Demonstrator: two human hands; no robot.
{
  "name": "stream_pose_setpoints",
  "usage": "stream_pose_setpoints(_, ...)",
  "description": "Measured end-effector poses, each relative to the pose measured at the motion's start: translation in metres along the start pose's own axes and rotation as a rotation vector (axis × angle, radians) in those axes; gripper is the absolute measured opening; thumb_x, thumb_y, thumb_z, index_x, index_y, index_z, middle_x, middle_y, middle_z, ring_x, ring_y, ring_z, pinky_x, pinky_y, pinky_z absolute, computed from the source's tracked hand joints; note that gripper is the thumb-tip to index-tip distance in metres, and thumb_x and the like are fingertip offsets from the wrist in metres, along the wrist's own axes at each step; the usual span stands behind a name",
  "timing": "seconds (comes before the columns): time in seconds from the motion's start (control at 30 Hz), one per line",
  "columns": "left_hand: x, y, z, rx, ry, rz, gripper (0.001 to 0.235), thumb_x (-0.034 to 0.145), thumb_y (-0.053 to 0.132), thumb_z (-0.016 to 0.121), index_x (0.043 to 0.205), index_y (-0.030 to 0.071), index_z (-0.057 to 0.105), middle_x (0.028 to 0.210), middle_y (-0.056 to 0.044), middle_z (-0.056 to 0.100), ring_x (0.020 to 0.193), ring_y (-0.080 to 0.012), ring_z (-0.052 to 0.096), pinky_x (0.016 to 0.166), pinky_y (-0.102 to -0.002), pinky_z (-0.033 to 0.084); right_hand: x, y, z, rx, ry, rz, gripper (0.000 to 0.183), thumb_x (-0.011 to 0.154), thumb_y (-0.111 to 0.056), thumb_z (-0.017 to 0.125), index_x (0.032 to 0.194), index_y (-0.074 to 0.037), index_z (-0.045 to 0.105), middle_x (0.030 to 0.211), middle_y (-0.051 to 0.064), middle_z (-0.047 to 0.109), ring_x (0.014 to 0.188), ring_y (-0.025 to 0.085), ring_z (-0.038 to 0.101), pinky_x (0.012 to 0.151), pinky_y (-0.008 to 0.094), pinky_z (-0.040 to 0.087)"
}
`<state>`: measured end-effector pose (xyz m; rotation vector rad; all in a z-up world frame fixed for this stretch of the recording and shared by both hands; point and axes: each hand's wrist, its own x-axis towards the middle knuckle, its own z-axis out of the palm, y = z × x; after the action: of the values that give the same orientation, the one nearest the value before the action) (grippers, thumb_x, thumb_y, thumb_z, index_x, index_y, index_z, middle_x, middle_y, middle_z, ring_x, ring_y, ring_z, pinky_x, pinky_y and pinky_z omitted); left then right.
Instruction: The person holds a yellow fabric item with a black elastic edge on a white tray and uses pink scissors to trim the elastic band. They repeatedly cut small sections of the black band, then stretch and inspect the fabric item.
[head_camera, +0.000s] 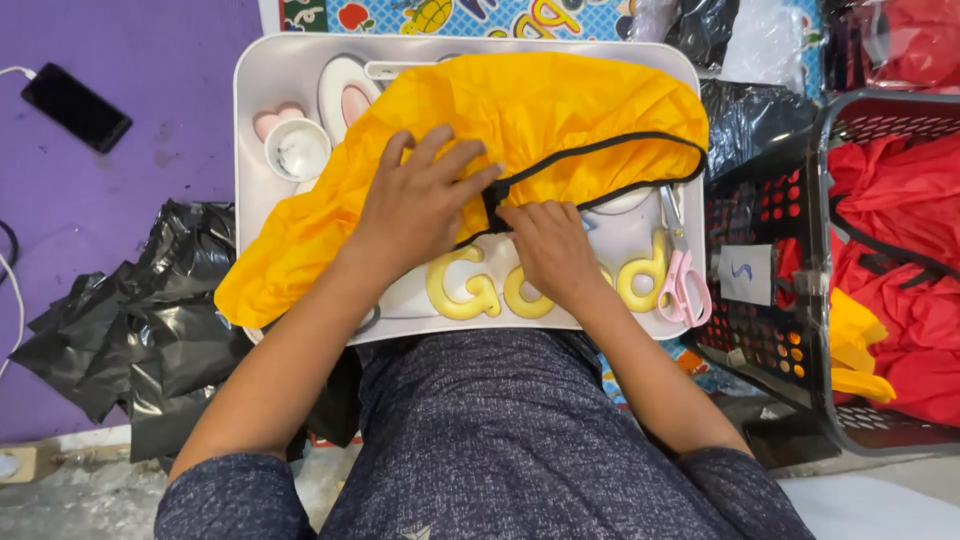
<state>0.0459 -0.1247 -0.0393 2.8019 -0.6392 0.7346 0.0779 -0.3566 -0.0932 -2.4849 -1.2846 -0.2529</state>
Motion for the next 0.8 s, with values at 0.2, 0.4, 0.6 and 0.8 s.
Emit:
stream_pose_setpoints(0.2,-0.002,-0.023,0.04,0.159,0.142,-0.049,0.017,0.079,0.026,0.088,0.089,0.019,0.077,0.085,-0.003,0.059,0.091,-0.0261,0.055,0.084,-0.046,0.037,-0.003,-0.001,0.008,0.042,0.145,-0.056,0.017,0.104,-0.017,0.058,0.112,-0.021,0.072,0.093,0.001,0.056,0.085,0.022,0.057,0.083,0.037,0.04)
stream_pose_setpoints(0.4,0.003,-0.01,-0.001,0.021,0.197,-0.08,0.016,0.098,0.027,0.079,0.09,0.014,0.076,0.084,-0.001,0.059,0.097,-0.0217,0.055,0.094,-0.038,0.036,0.006,-0.018,-0.003,0.04,0.077,-0.019,0.032,0.095,-0.014,0.062,0.124,-0.005,0.073,0.098,0.007,0.053,0.087,0.024,0.048,0.087,0.038,0.035)
stream_pose_setpoints(0.6,-0.024,0.019,0.026,-0.055,0.196,-0.008,0.031,0.107,0.041,0.049,0.112,0.023,0.074,0.086,0.0,0.06,0.078,-0.0229,0.058,0.076,-0.037,0.042,0.01,-0.011,0.033,0.003,0.351,-0.066,0.009,0.091,-0.016,0.071,0.098,-0.011,0.067,0.081,0.007,0.049,0.078,0.031,0.058,0.073,0.043,0.046)
stream_pose_setpoints(0.8,-0.044,-0.018,0.051,0.031,0.182,-0.096,0.014,0.095,0.034,0.074,0.104,0.025,0.077,0.094,-0.002,0.062,0.082,-0.025,0.058,0.073,-0.041,0.041,0.016,-0.016,0.007,0.075,0.298,-0.066,0.005,0.096,-0.016,0.068,0.099,-0.012,0.069,0.095,0.007,0.057,0.087,0.03,0.061,0.075,0.039,0.047)
